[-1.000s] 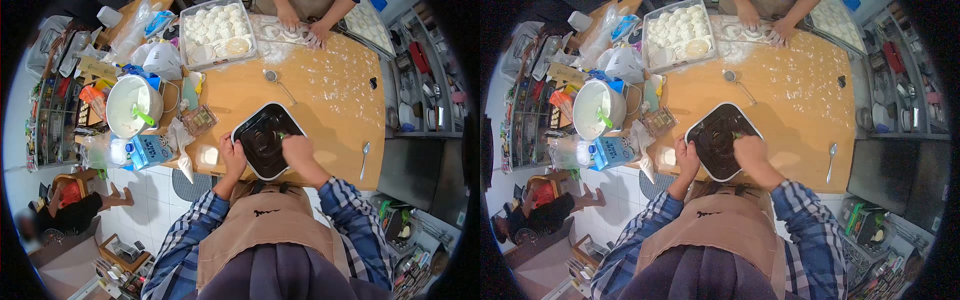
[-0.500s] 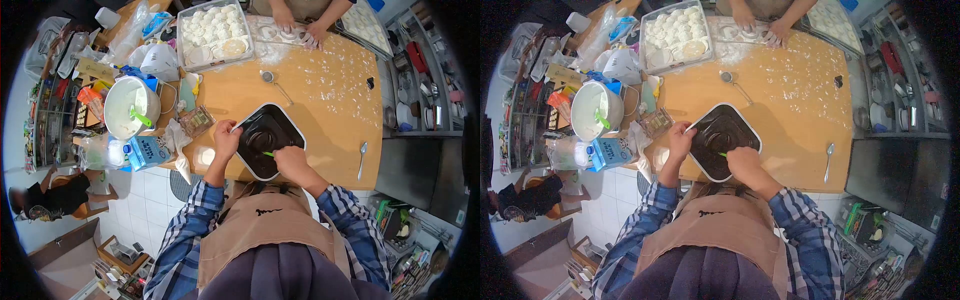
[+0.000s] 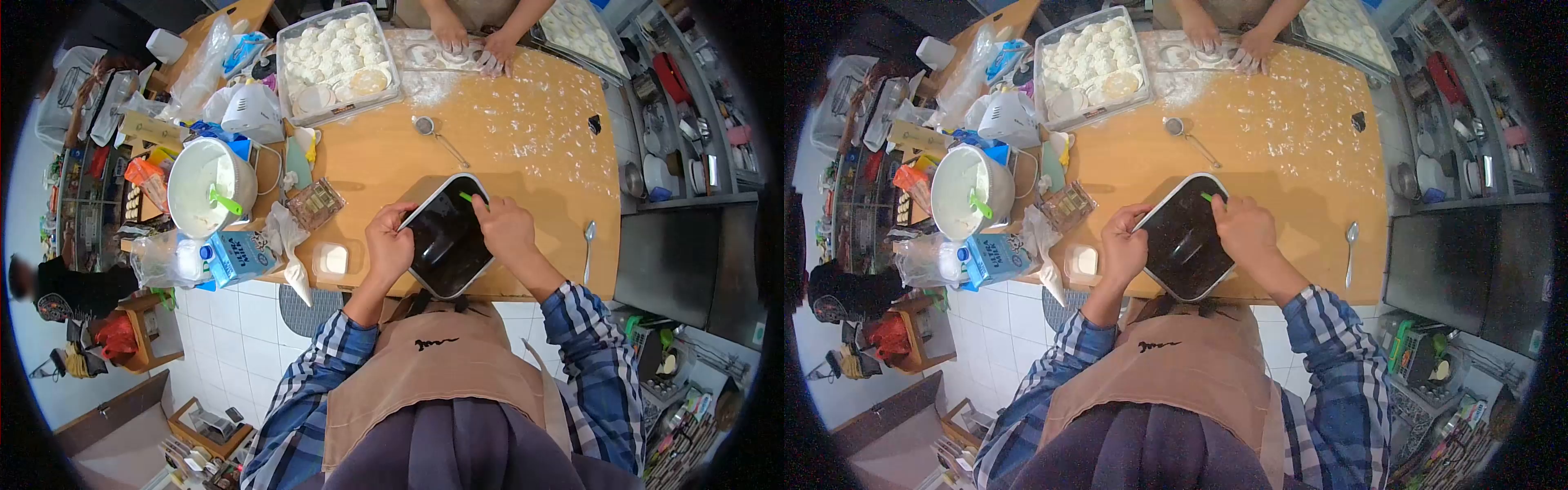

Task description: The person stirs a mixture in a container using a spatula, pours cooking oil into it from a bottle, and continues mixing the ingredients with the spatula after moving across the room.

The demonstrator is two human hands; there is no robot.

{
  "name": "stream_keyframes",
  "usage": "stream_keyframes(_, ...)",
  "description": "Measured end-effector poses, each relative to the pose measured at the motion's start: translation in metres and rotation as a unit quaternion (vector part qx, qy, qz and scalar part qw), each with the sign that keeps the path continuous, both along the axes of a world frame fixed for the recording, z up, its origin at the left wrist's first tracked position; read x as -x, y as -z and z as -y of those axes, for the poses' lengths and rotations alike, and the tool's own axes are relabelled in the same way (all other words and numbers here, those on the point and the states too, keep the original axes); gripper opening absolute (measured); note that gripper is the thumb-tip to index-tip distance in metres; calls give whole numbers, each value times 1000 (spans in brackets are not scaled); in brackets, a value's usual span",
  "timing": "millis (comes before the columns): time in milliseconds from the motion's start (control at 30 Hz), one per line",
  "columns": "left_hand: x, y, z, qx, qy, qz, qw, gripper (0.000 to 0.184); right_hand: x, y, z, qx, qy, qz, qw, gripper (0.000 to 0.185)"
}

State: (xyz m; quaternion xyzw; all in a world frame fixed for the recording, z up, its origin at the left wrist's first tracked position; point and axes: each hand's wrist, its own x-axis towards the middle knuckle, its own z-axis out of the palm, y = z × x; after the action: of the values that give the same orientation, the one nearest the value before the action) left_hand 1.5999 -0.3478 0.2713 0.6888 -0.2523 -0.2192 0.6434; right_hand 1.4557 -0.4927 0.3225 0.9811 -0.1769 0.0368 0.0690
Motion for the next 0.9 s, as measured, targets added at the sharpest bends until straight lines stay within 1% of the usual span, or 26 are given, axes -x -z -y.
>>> stream_keyframes(67, 4, -9, -1, -5, -14, 21, 1000, 16, 8, 6, 1, -7, 22, -21, 1000, 24)
stream_keyframes(133, 4, -3, -3, 4, -30, 66, 997, 16, 22, 11, -5, -21, 36, -30, 999, 19)
stream_keyframes(167, 5, -1, -4, 9, -37, 87, 995, 17, 29, 14, -4, -23, 44, -55, 997, 18)
stream_keyframes(267, 7, -3, -1, 65, -62, 42, 995, 17, 45, 18, -5, -44, 72, -113, 990, 15)
stream_keyframes(333, 7, -6, 0, 66, -61, 55, 994, 18, 48, 17, -6, -75, 92, -130, 984, 16)
stream_keyframes(433, 11, -7, 3, 68, -75, 63, 993, 18, 41, 7, -11, -182, 161, -157, 957, 15)
stream_keyframes(533, 16, 0, 3, 80, -89, 54, 991, 18, 41, 4, -19, -262, 180, -144, 937, 16)
stream_keyframes(633, 19, 0, 1, 83, -93, 62, 990, 18, 43, 11, -41, -330, 185, -171, 910, 16)
stream_keyframes(733, 18, 0, -1, 46, -102, 52, 992, 17, 43, -1, -59, -365, 136, -160, 907, 17)
stream_keyframes(767, 16, 1, -1, 28, -106, 44, 993, 17, 42, -5, -57, -354, 133, -144, 914, 17)
stream_keyframes(867, 13, 6, -2, 76, -112, 57, 989, 16, 39, -15, -49, -318, 128, -82, 936, 18)
stream_keyframes(900, 13, 7, -4, 58, -111, 56, 990, 16, 36, -16, -46, -301, 129, -50, 944, 18)
